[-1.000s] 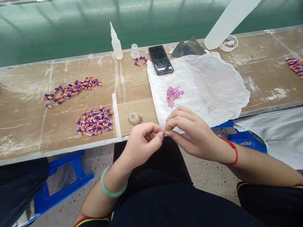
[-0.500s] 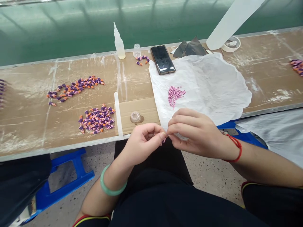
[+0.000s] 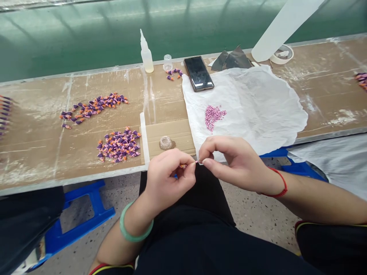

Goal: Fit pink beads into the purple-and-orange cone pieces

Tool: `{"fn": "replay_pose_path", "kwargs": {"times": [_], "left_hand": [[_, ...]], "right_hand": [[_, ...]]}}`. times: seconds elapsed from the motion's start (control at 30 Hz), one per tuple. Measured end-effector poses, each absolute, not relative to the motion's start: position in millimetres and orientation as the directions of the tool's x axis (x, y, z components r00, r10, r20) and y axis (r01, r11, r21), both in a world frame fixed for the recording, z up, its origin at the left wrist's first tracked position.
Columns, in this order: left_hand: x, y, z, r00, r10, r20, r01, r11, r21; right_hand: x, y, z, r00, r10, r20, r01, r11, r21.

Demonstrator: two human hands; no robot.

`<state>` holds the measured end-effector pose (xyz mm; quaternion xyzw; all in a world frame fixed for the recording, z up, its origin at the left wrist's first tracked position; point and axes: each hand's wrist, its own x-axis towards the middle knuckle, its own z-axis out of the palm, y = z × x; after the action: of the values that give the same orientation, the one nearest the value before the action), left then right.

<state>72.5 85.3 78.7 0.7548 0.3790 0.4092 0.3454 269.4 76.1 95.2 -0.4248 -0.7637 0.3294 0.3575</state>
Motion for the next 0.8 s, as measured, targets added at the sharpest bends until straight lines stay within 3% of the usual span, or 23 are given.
{"fn": "replay_pose_path", "kwargs": {"times": [0.17,0.5,0.63,0.8], "left_hand": [[68.0,87.3,78.8,0.441,0.776,0.451,0.339,-0.609,0.717],[59.9,93.4,80.6,0.549,0.740,0.389,0.220,-0.576,0.787],[53.0,96.2,83.0,0.558,0.779,0.287,0.200,-0.462,0.864],[37.0,95.0,73.6,0.439,0.895,0.074,0.077,-0.119,0.990]], "right_hand": [[263.9,76.6,98.7,-0.396,0.905,0.154,0.354,0.305,-0.884],[260.5,79.4,98.0,-0.489,0.854,0.179,0.379,0.393,-0.838],[257.0,82.0,96.7,-0.508,0.845,0.168,0.353,0.382,-0.854],[255.5,89.7,97.6,-0.550,0.815,0.182,0.344,0.419,-0.840]]}}
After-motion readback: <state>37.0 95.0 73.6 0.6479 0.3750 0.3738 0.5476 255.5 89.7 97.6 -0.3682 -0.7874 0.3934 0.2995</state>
